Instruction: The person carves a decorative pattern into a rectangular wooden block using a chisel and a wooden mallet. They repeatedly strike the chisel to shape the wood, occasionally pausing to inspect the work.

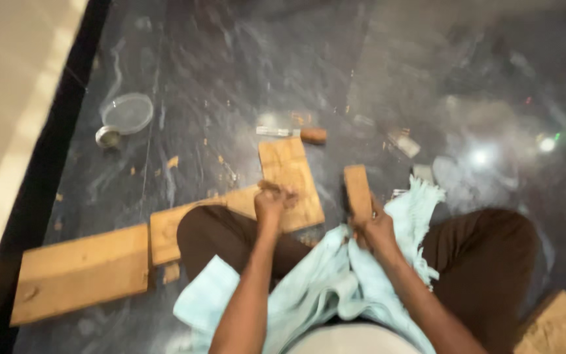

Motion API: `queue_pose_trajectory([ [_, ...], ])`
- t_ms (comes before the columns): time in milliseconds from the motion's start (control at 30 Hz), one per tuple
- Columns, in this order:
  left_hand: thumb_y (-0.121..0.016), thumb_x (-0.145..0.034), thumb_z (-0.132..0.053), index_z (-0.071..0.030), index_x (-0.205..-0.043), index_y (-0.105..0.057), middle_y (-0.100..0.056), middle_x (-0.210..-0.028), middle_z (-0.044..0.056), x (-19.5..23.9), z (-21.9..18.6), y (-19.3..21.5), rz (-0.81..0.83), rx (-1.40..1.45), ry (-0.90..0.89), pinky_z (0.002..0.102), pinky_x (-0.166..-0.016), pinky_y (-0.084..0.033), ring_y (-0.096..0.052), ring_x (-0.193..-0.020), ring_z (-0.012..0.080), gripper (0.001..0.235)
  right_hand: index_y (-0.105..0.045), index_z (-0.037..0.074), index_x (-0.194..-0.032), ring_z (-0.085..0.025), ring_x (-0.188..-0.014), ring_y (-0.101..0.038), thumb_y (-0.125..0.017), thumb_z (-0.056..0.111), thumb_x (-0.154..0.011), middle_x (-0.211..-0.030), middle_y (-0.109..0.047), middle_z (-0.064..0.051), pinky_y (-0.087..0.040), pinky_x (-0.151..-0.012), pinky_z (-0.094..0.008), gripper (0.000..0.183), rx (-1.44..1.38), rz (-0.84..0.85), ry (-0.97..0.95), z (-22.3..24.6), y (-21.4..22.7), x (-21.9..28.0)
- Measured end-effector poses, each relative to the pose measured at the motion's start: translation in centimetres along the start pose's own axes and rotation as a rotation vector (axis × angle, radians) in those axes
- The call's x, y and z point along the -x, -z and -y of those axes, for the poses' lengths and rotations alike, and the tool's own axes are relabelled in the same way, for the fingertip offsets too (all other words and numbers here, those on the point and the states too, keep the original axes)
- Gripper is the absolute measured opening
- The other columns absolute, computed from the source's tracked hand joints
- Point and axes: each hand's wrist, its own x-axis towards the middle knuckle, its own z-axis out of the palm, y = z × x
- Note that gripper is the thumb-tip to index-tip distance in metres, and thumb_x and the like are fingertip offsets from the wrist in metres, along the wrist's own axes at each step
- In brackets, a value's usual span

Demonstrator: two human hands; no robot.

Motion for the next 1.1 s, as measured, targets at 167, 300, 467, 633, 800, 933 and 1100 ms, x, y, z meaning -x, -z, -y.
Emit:
queue_pose_trajectory([
  [167, -0.066, -0.090, 0.010, 0.006, -0.094, -0.058, -0.068, -0.090, 0.013, -0.8, -0.2, 0.8, 0.024, 0.070, -0.108, 0.036, -0.067, -0.065, -0.076, -0.082, 0.0262, 0.010, -0.055, 0.007, -0.144, -0.015, -0.042, -0.055, -0.066, -0.011, -0.074, -0.071, -0.062, -0.007, -0.031, -0.032, -0.029, 0.073, -0.031, 0.023, -0.144, 1.9, -0.2, 1.4],
  [300, -0.064, -0.091, 0.006, 0.006, -0.094, -0.060, -0.072, -0.089, 0.015, -0.9, -0.5, 0.3, 0.041, -0.095, -0.043, 0.033, -0.063, -0.065, -0.076, -0.080, 0.0224, 0.006, -0.052, 0.013, -0.149, -0.014, -0.043, -0.057, -0.067, -0.011, -0.073, -0.072, -0.065, -0.006, -0.039, -0.035, -0.027, 0.081, -0.046, 0.011, -0.108, 2.1, -0.1, 1.6],
  [467, -0.067, -0.091, 0.003, 0.012, -0.092, -0.069, -0.074, -0.084, 0.018, -1.2, 0.0, 0.4, 0.035, -0.177, -0.004, 0.030, -0.060, -0.062, -0.074, -0.071, 0.0220, 0.010, -0.051, 0.012, -0.151, -0.014, -0.044, -0.058, -0.067, -0.012, -0.072, -0.074, -0.066, -0.007, -0.040, -0.035, -0.028, 0.084, -0.075, 0.019, -0.097, 1.3, 0.3, 1.2],
  [633, -0.064, -0.091, 0.002, 0.012, -0.089, -0.071, -0.076, -0.082, 0.015, -1.5, 0.4, 0.3, 0.051, -0.365, -0.035, 0.029, -0.058, -0.060, -0.074, -0.066, 0.0189, 0.012, -0.047, 0.012, -0.153, -0.015, -0.043, -0.058, -0.067, -0.012, -0.072, -0.076, -0.067, -0.007, -0.041, -0.035, -0.028, 0.087, -0.079, 0.019, -0.104, 1.7, 0.1, 1.4],
  [800, -0.066, -0.091, 0.001, 0.008, -0.088, -0.072, -0.076, -0.081, 0.012, -1.2, 0.3, 0.0, 0.036, -0.396, -0.080, 0.027, -0.058, -0.059, -0.073, -0.067, 0.0156, 0.010, -0.045, 0.013, -0.155, -0.014, -0.042, -0.056, -0.066, -0.012, -0.072, -0.075, -0.066, -0.007, -0.037, -0.033, -0.028, 0.089, -0.069, 0.014, -0.123, 2.4, -0.1, 1.8],
  [933, -0.069, -0.088, -0.003, 0.004, -0.088, -0.074, -0.076, -0.078, 0.012, 0.0, -1.5, -0.9, 0.004, -0.553, -0.166, 0.029, -0.058, -0.058, -0.072, -0.064, 0.0148, 0.009, -0.043, 0.013, -0.156, -0.014, -0.043, -0.057, -0.066, -0.012, -0.072, -0.078, -0.067, -0.007, -0.040, -0.034, -0.028, 0.091, -0.067, 0.025, -0.102, 2.3, -0.1, 1.8],
  [1100, -0.076, -0.083, -0.011, 0.005, -0.083, -0.072, -0.073, -0.068, 0.014, 1.4, -3.0, -2.0, -0.069, -0.724, -0.156, 0.034, -0.056, -0.055, -0.073, -0.058, 0.0186, 0.017, -0.039, 0.011, -0.157, -0.013, -0.044, -0.057, -0.067, -0.013, -0.073, -0.085, -0.070, -0.007, -0.042, -0.036, -0.027, 0.092, -0.076, 0.033, -0.079, 1.8, 0.1, 1.5],
])
